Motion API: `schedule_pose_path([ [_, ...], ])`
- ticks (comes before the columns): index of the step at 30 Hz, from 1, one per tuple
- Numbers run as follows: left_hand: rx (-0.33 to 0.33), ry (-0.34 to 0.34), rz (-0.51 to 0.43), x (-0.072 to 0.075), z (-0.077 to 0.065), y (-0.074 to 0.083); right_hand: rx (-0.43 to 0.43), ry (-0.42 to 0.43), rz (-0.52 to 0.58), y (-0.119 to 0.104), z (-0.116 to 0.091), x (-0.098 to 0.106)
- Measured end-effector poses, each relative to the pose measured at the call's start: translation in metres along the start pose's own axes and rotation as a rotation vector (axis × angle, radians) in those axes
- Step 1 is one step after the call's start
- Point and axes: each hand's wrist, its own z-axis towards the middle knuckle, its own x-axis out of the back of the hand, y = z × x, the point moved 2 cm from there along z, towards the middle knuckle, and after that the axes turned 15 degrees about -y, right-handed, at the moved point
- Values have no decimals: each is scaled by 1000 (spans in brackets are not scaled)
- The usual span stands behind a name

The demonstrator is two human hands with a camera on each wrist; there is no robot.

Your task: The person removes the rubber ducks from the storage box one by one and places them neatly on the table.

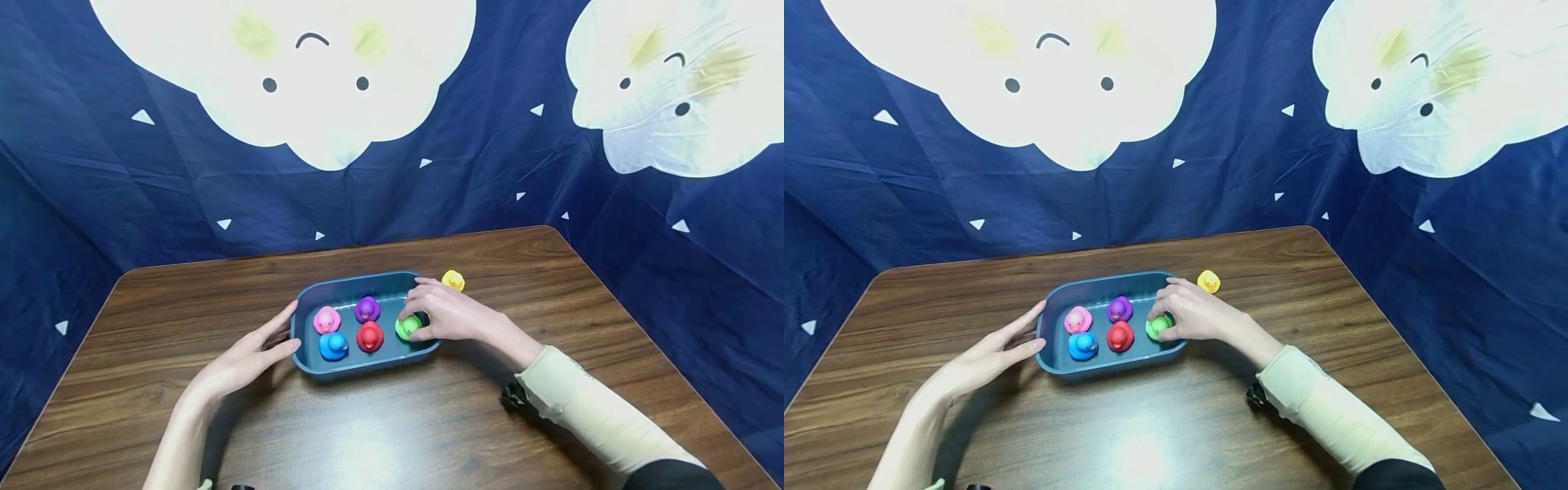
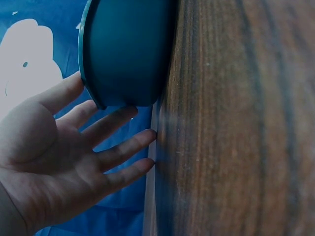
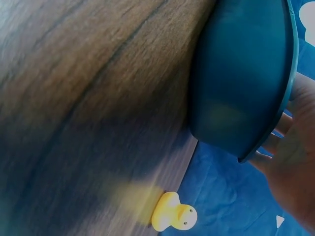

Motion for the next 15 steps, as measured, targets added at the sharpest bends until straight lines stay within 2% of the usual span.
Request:
schedule_pose_path([
  [15, 3, 2, -7, -1, -1, 1, -71, 62, 135, -1, -19, 16],
])
